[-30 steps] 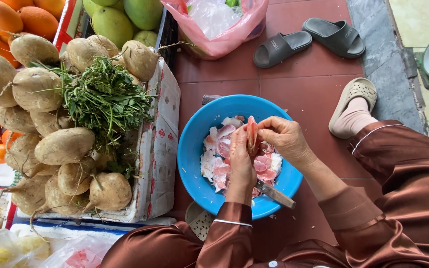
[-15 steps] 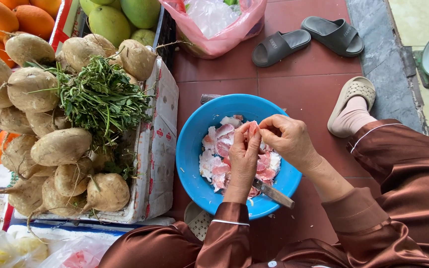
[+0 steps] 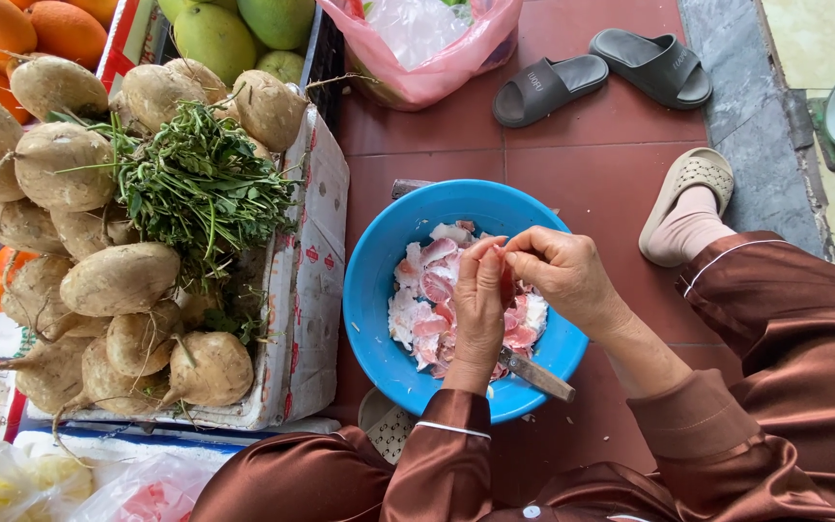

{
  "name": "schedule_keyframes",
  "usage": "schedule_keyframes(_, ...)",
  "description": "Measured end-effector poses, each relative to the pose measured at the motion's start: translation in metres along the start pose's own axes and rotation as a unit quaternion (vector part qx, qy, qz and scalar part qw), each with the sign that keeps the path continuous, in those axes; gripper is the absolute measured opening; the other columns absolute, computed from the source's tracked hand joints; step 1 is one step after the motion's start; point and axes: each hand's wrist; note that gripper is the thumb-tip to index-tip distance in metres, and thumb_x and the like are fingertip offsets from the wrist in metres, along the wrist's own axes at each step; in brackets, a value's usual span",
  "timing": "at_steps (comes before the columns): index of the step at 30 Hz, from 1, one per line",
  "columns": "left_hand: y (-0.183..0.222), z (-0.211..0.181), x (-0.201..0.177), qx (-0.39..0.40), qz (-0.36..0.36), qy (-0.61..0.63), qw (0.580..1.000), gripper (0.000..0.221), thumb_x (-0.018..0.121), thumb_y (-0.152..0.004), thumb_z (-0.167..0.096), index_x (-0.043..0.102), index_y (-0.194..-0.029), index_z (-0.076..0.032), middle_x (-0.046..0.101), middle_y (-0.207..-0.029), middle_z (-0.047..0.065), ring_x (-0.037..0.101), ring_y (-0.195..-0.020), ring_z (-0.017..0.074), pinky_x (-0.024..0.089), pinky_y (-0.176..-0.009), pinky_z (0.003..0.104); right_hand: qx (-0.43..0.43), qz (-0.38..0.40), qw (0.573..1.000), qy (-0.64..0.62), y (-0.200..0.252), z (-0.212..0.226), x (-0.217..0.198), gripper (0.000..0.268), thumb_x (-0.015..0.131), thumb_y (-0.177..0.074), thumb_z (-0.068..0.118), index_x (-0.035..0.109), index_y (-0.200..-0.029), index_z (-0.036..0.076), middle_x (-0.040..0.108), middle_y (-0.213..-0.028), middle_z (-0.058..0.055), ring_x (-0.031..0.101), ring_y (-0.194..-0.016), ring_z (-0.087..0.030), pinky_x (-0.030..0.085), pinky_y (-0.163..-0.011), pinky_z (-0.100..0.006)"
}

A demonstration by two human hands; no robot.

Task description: A person sits on the floor at a fruit stall, peeling the membrane off pomelo segments and separating the fruit into a blue bowl.

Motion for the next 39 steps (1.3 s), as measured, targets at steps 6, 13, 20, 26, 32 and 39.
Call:
schedule_keyframes(6, -0.002, -0.011, 0.001, -0.105, -0.068, 0.151, 0.981, 0.035, 0.049, -0.108, -0.042, 0.064, -0.125, -0.016, 0.062, -0.065, 0.009, 0.058, -0.051, 0.012, 0.045, -0.046, 0.02, 0.07, -0.044, 0.996, -0.018, 0.004, -0.017, 0.004, 0.007, 0.07, -0.083, 0.005, 0.076, -0.081, 0.007, 0.062, -0.053, -0.006, 0.055, -0.054, -0.009, 0.047, -0.047, -0.024)
schedule_keyframes(13, -0.006, -0.02, -0.004, -0.14, -0.097, 0.1, 0.98, 0.048, 0.045, -0.102, -0.06, 0.061, -0.129, -0.024, 0.066, -0.094, 0.01, 0.063, -0.077, 0.0133, 0.051, -0.07, 0.027, 0.14, -0.031, 0.968, -0.208, 0.008, -0.041, 0.006, 0.017, 0.07, -0.091, 0.013, 0.07, -0.099, -0.002, 0.069, -0.07, -0.013, 0.063, -0.062, -0.013, 0.052, -0.052, -0.023)
schedule_keyframes(20, -0.008, -0.016, -0.005, -0.102, -0.073, 0.039, 0.991, 0.059, 0.037, -0.102, -0.064, 0.05, -0.142, -0.023, 0.054, -0.101, 0.011, 0.056, -0.091, 0.0167, 0.052, -0.083, 0.032, 0.155, 0.014, 0.986, -0.06, 0.023, -0.032, 0.032, 0.017, 0.08, -0.082, 0.011, 0.077, -0.097, 0.003, 0.069, -0.069, -0.011, 0.061, -0.063, -0.013, 0.047, -0.051, -0.027)
schedule_keyframes(26, -0.006, -0.028, 0.0, -0.097, -0.116, 0.056, 0.987, 0.043, 0.045, -0.108, -0.044, 0.049, -0.14, -0.015, 0.053, -0.116, 0.007, 0.052, -0.104, 0.0132, 0.046, -0.09, 0.028, 0.122, -0.003, 0.992, 0.011, 0.022, -0.04, 0.031, 0.009, 0.077, -0.078, 0.007, 0.079, -0.085, 0.011, 0.066, -0.058, -0.003, 0.061, -0.053, -0.01, 0.048, -0.044, -0.023)
schedule_keyframes(32, -0.013, -0.002, -0.005, -0.129, -0.152, 0.141, 0.97, 0.035, 0.051, -0.108, -0.04, 0.05, -0.136, -0.019, 0.059, -0.115, 0.008, 0.057, -0.099, 0.0117, 0.048, -0.085, 0.025, 0.156, -0.007, 0.977, -0.143, 0.021, -0.044, 0.03, 0.009, 0.073, -0.083, 0.002, 0.075, -0.091, 0.002, 0.07, -0.066, -0.01, 0.064, -0.057, -0.011, 0.054, -0.048, -0.021)
schedule_keyframes(39, -0.012, -0.024, 0.004, -0.099, -0.173, 0.174, 0.964, 0.023, 0.057, -0.106, -0.038, 0.055, -0.119, -0.018, 0.06, -0.096, 0.002, 0.053, -0.077, 0.0041, 0.049, -0.069, 0.018, 0.127, 0.003, 0.975, -0.182, 0.029, -0.037, 0.04, 0.009, 0.079, -0.086, 0.003, 0.073, -0.091, -0.001, 0.067, -0.067, -0.009, 0.061, -0.062, -0.009, 0.052, -0.048, -0.02)
Point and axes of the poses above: each hand's wrist, its own y-axis away from the middle knuckle, its own x-axis out of the palm, z = x × y
